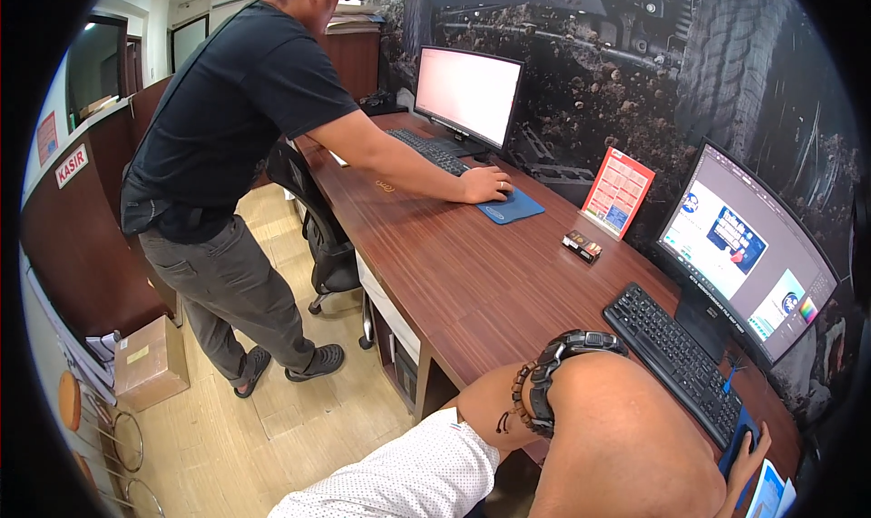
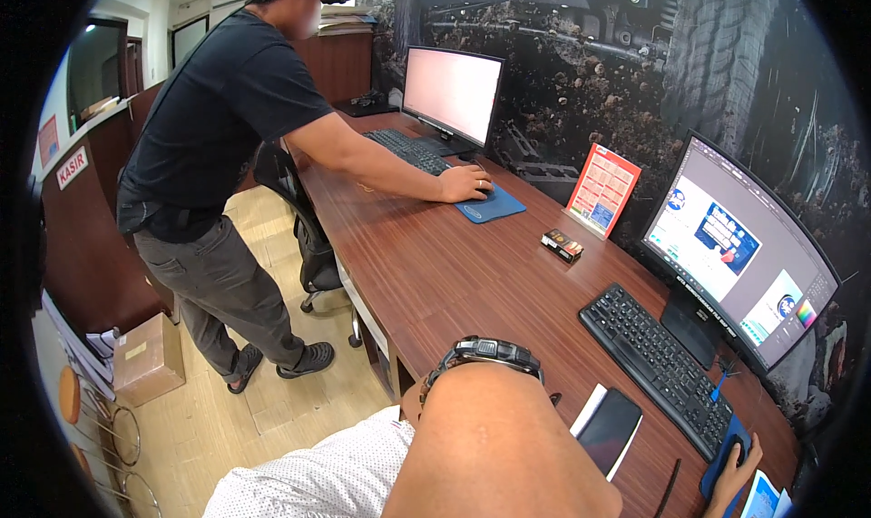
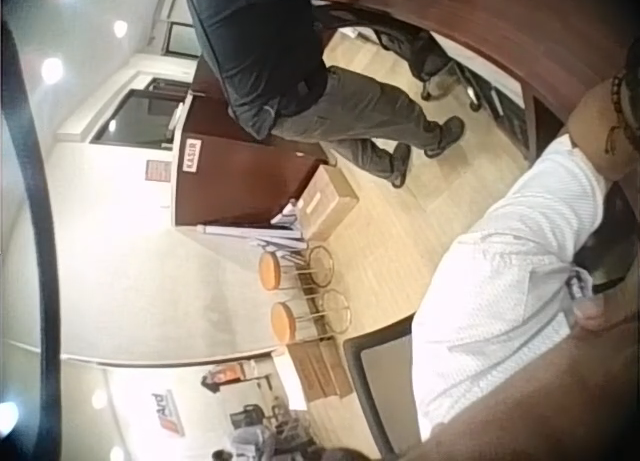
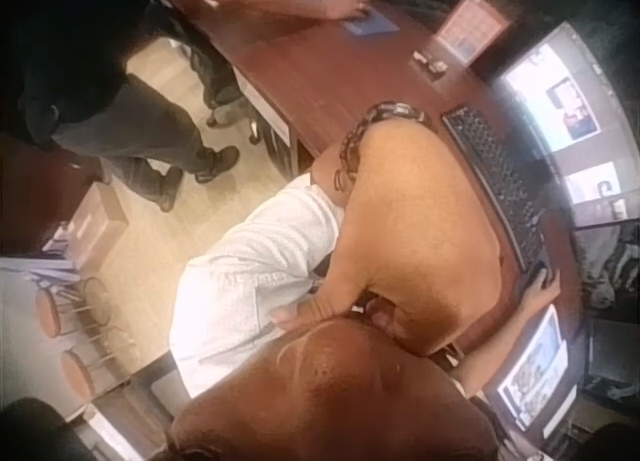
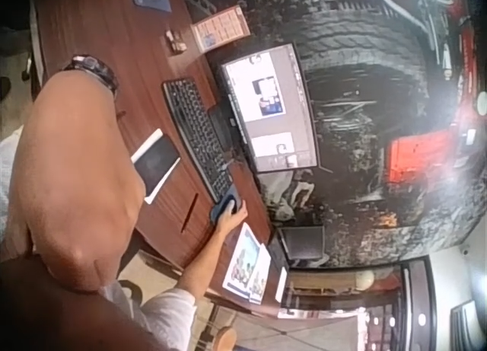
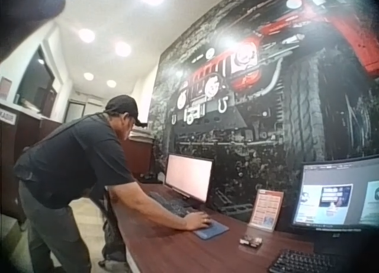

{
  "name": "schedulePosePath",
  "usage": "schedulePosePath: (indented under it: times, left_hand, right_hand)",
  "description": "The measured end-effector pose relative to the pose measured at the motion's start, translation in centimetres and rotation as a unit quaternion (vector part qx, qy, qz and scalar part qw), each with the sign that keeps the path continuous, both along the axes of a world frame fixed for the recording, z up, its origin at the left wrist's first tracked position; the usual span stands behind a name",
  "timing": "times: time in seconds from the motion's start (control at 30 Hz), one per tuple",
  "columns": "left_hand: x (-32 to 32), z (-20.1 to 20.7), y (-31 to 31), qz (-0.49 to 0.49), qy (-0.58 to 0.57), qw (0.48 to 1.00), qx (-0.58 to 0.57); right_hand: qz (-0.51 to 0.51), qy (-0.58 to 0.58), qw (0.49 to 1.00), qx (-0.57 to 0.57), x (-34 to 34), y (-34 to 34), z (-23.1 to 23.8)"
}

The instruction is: Using graphic design software on a computer to edit a layout or image.

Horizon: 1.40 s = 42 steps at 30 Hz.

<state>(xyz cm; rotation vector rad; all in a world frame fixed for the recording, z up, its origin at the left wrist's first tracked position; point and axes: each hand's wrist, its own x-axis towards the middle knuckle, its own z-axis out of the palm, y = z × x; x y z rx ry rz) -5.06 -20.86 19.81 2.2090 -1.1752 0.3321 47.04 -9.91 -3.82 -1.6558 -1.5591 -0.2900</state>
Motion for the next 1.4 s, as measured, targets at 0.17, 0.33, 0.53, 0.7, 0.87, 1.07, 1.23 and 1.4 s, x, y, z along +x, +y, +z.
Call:
schedulePosePath:
  times: [0.17,0.33,0.53,0.7,0.87,1.07,1.23,1.4]
  left_hand:
    - [0.6,0.1,0.6,-0.032,0.010,0.999,0.011]
    - [0.2,1.0,1.1,-0.067,0.020,0.997,0.020]
    - [0.0,2.3,1.0,-0.095,0.041,0.994,0.043]
    - [0.3,2.8,0.7,-0.125,0.057,0.989,0.054]
    - [-0.9,0.8,-1.0,0.100,-0.019,0.993,0.059]
    - [0.5,1.4,-2.1,0.108,0.041,0.992,0.053]
    - [0.4,3.0,-1.7,-0.008,0.096,0.994,0.060]
    - [0.3,2.2,-2.5,0.008,0.065,0.998,-0.010]
  right_hand:
    - [0.001,-0.006,1.000,0.005,0.0,0.1,0.1]
    - [0.022,-0.006,0.999,0.022,1.1,0.2,-0.2]
    - [0.016,0.007,1.000,0.019,0.5,0.3,-0.2]
    - [0.008,0.019,1.000,0.021,-0.1,0.1,0.5]
    - [0.025,0.032,0.999,0.029,-0.1,0.4,0.4]
    - [0.040,0.039,0.998,0.036,-0.1,-0.4,1.1]
    - [0.068,0.058,0.996,0.028,0.2,0.4,1.5]
    - [0.088,0.022,0.994,0.064,-6.5,-3.5,6.4]
